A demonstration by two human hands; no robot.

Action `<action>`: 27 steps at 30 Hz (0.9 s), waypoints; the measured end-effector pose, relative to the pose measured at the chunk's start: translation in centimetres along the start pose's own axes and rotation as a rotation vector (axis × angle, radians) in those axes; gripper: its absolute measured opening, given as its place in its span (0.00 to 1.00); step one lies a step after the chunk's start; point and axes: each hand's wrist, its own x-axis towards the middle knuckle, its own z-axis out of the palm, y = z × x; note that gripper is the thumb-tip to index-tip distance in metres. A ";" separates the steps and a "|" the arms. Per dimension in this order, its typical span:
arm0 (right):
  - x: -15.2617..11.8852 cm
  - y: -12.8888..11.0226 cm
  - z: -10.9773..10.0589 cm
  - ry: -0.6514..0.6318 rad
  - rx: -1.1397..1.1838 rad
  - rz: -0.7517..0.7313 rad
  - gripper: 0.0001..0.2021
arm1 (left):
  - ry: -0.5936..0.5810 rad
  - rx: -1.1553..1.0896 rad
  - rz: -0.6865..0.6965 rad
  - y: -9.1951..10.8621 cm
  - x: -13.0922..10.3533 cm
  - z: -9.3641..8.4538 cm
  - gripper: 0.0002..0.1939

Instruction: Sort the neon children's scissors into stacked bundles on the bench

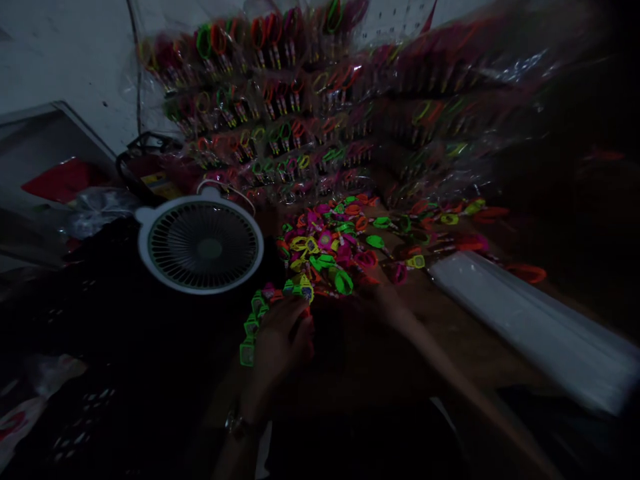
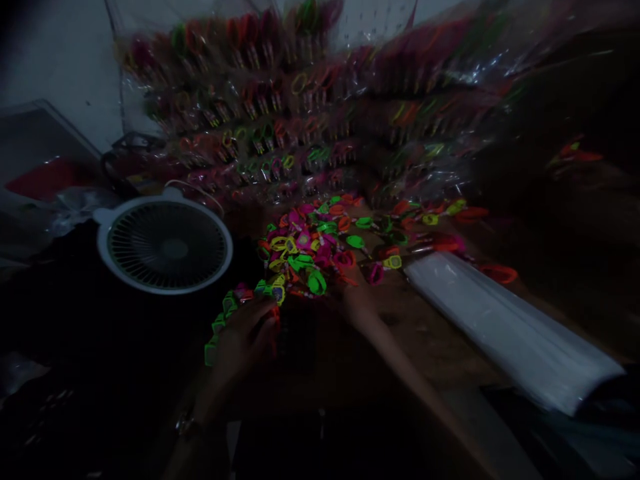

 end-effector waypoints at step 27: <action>0.5 -4.0 7.2 -0.301 0.665 -0.354 0.11 | -0.096 -0.029 0.061 0.6 1.4 -0.3 0.20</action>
